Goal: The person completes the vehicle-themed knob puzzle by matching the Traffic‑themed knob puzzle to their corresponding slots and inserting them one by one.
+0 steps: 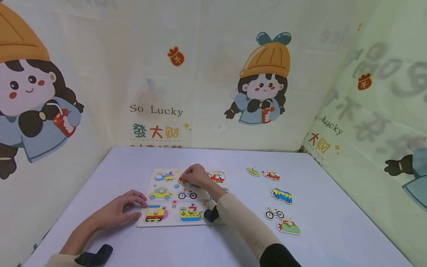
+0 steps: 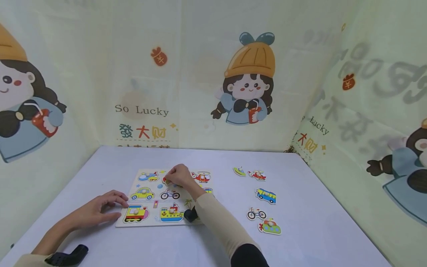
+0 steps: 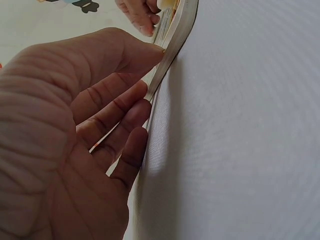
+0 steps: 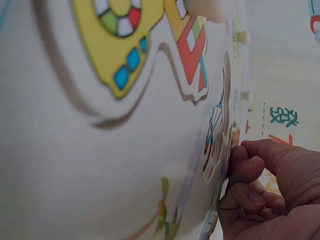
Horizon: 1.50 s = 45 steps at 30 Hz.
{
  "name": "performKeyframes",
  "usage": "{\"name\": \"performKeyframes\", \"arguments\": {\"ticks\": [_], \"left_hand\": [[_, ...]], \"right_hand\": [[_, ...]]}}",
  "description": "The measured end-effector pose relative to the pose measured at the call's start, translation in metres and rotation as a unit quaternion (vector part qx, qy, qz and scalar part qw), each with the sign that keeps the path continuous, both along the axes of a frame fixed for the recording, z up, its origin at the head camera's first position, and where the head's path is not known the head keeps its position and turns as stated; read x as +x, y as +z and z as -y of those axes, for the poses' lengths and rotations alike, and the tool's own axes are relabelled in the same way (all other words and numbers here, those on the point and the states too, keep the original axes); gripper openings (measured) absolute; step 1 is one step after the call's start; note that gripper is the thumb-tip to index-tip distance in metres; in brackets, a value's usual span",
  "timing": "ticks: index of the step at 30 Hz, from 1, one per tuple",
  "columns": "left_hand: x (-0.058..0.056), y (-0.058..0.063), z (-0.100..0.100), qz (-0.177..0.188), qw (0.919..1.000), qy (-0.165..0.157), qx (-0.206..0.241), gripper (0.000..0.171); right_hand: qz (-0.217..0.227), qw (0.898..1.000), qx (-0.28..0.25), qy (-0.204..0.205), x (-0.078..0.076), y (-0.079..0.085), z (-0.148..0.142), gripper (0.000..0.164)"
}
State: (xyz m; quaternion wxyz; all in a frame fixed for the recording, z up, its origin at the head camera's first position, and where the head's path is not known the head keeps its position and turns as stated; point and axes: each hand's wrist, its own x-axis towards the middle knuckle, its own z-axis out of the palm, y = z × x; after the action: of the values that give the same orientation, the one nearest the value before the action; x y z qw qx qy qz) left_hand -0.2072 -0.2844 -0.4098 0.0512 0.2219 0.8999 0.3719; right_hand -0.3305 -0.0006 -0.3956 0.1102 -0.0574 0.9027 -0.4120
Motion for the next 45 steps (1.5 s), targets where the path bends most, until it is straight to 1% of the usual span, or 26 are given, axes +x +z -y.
{"name": "performKeyframes", "arguments": {"ticks": [9,16,21,25,27,34,39,45], "left_hand": [[0.000,0.000,0.000,-0.006,1.0000,-0.004,0.003,0.021],[0.002,0.000,-0.001,-0.006,1.0000,-0.003,0.000,0.022],[0.001,-0.001,-0.001,-0.001,1.0000,0.002,-0.002,0.021],[0.001,0.000,-0.001,0.002,1.0000,0.005,-0.004,0.021],[0.001,0.000,-0.002,0.004,1.0000,0.005,-0.003,0.021],[0.000,-0.001,-0.002,0.010,0.9999,0.004,0.000,0.021],[0.001,-0.002,-0.003,0.007,0.9999,0.006,-0.006,0.021],[0.004,-0.004,-0.004,-0.001,0.9999,0.006,-0.009,0.020]], "right_hand": [[-0.004,1.000,0.001,0.011,0.001,0.004,-0.001,0.014],[0.000,1.000,-0.012,0.011,0.000,-0.004,-0.003,0.013],[0.005,1.000,-0.028,0.010,-0.002,-0.008,-0.006,0.017],[0.017,0.998,-0.052,0.003,-0.002,-0.008,-0.008,0.018],[0.030,0.997,-0.071,-0.001,-0.001,-0.007,-0.010,0.019],[0.068,0.989,-0.131,-0.013,0.000,-0.003,-0.018,0.023],[0.083,0.983,-0.164,-0.014,0.004,0.000,-0.026,0.026],[0.086,0.978,-0.189,-0.011,0.008,0.002,-0.036,0.025]]}}
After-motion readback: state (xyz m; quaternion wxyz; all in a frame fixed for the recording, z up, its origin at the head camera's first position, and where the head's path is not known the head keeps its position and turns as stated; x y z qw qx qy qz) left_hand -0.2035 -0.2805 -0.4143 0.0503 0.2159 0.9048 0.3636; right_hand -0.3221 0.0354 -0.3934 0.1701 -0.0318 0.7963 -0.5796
